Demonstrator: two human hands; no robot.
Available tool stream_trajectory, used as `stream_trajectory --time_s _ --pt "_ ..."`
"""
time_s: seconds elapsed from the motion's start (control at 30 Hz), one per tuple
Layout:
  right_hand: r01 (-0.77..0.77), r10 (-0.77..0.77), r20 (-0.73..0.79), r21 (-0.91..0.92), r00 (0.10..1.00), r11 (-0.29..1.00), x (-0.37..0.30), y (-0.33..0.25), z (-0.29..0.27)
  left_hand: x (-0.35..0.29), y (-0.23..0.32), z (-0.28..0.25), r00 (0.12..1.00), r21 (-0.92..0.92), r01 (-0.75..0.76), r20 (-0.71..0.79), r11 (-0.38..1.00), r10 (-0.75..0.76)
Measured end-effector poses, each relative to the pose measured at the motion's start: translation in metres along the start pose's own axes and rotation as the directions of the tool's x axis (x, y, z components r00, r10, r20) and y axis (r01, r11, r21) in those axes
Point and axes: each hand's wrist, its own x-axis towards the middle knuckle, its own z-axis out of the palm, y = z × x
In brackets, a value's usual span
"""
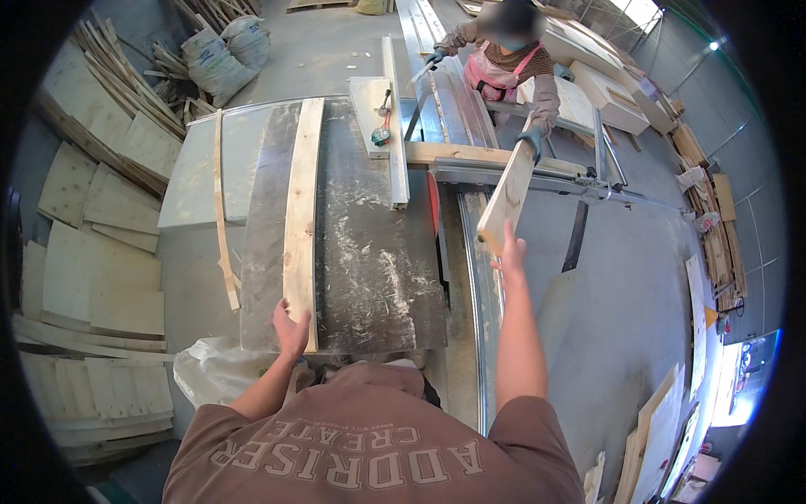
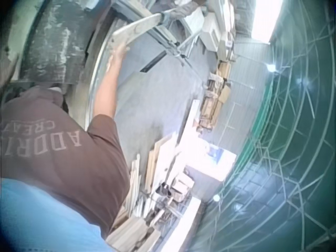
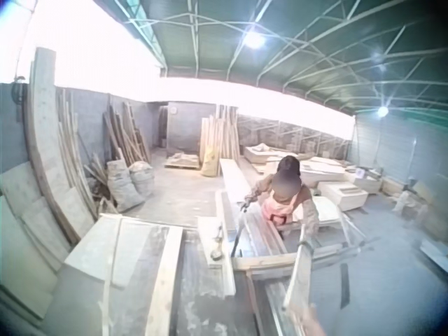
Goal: The person feeds small wooden blocks through a table saw, guiding them with both hands and collecting the cut pieces into a white sack. The person repeats this process for multiple blocks, maintaining a steady workflow at the saw station.
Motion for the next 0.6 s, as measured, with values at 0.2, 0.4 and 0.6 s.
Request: stream_trajectory --time_s 0.2,0.4,0.6 --pt "-0.258 0.045 0.451 0.424 0.892 0.868 -0.107 0.065 0.058 -0.004 0.115 -0.021 0.474 -0.592 0.629 0.805 0.504 0.355" --pt "-0.331 -0.018 0.867 0.209 0.498 0.92 -0.247 0.075 0.125 -0.013 0.137 0.018 0.109 -0.347 0.876 0.818 0.335 0.565" --pt "0.14 -0.171 0.845 0.115 0.507 0.983 -0.247 0.071 0.109 -0.027 0.138 0.008 0.25 -0.397 0.773 0.908 0.495 0.337"
